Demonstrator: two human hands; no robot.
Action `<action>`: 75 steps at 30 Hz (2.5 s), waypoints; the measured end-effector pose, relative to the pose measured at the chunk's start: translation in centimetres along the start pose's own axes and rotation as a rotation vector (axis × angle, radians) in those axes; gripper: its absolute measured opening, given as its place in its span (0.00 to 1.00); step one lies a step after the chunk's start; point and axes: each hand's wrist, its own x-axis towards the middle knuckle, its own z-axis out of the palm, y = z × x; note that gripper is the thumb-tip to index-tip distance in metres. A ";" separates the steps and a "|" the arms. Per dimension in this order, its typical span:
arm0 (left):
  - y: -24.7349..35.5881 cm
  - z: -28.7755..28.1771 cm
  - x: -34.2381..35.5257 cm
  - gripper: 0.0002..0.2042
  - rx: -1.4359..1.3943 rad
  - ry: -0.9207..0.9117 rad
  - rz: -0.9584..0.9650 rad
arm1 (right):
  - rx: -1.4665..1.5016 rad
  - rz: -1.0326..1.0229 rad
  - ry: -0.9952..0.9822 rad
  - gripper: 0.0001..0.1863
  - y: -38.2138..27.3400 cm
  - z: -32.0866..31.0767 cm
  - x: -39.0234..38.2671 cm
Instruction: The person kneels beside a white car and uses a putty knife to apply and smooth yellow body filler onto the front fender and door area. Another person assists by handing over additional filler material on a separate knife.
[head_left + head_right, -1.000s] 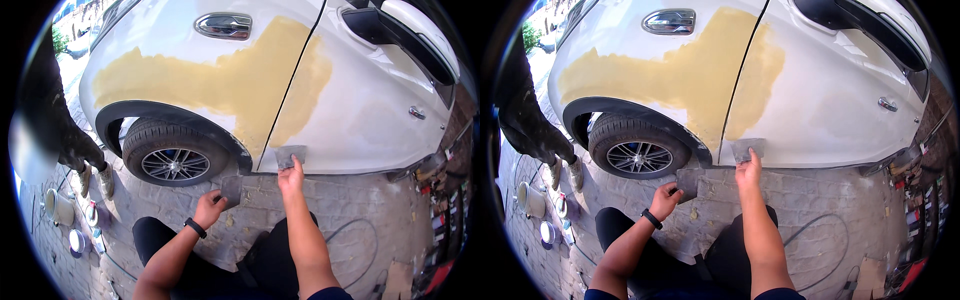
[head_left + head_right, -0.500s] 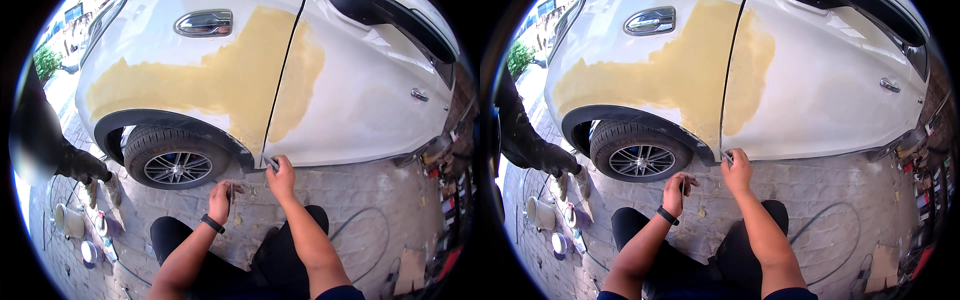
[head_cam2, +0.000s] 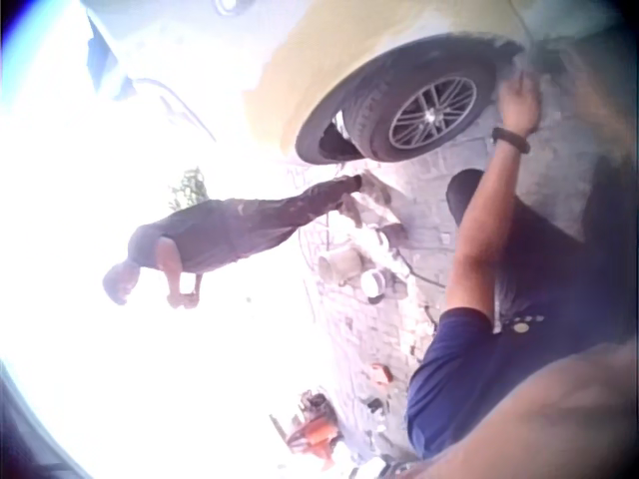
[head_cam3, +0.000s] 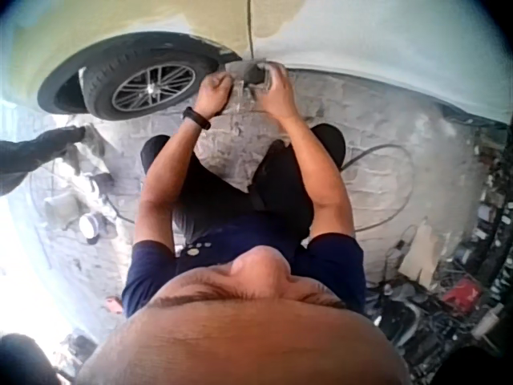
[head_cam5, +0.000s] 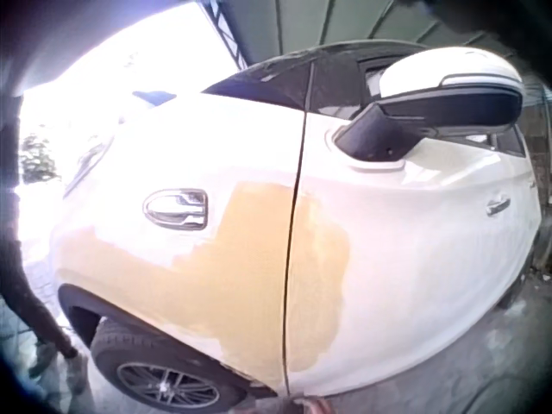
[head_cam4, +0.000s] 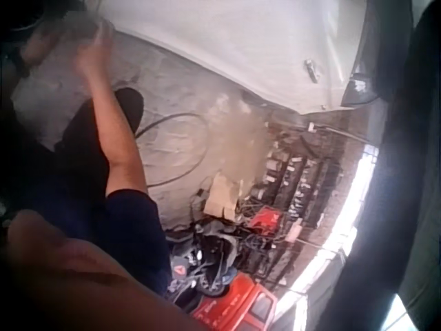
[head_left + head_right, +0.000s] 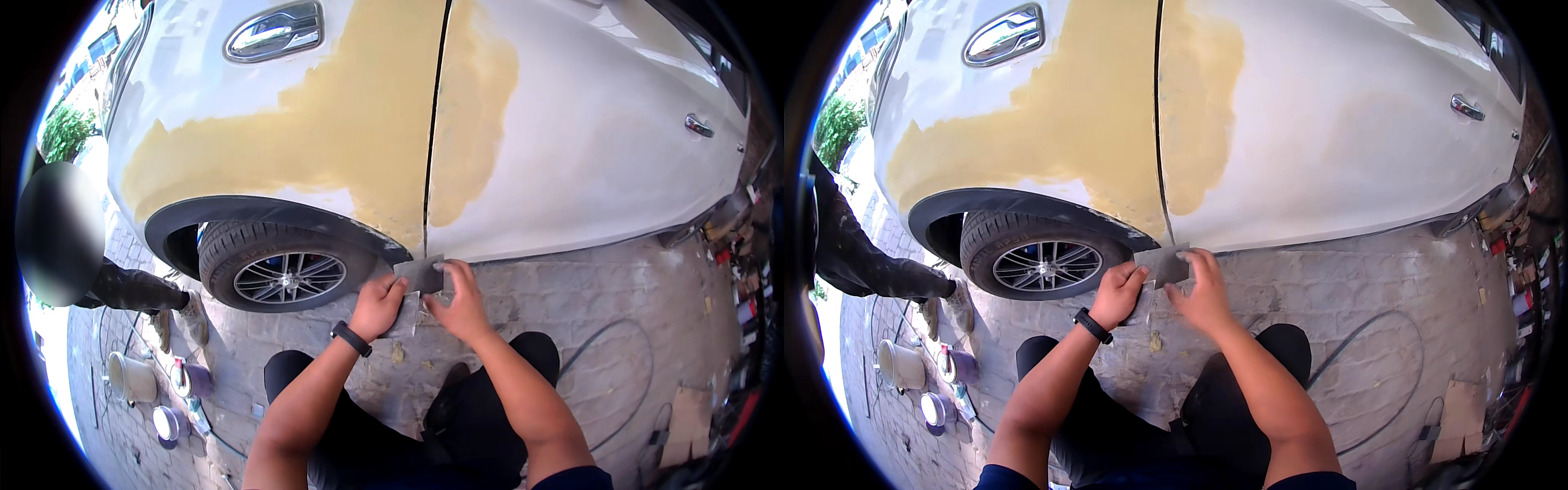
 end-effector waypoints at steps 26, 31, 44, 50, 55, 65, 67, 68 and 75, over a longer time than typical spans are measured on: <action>4.7 1.9 5.8 0.13 0.567 0.277 0.249 | 1.363 0.877 0.171 0.23 2.7 5.5 4.0; 4.8 2.1 5.9 0.19 0.591 0.266 0.198 | 1.431 0.919 0.165 0.22 2.6 5.3 3.9; 4.3 2.8 6.3 0.21 0.551 0.291 0.233 | 1.406 1.023 0.211 0.19 0.8 5.0 4.3; 4.2 2.7 6.5 0.21 0.564 0.296 0.198 | 1.391 1.032 0.247 0.20 0.6 5.5 4.5; 4.3 2.7 6.5 0.21 0.534 0.298 0.200 | 1.392 1.025 0.265 0.20 0.3 5.4 4.6; 3.9 2.9 6.7 0.21 0.502 0.309 0.211 | 1.372 0.985 0.286 0.19 0.7 5.6 4.7; 4.0 2.9 6.7 0.21 0.499 0.310 0.208 | 1.367 0.976 0.285 0.19 0.8 5.5 4.7; 4.0 3.0 6.7 0.21 0.499 0.309 0.204 | 1.362 0.972 0.282 0.19 0.8 5.5 4.7; 3.7 3.1 6.9 0.20 0.501 0.310 0.211 | 1.310 0.906 0.307 0.21 1.2 5.5 4.9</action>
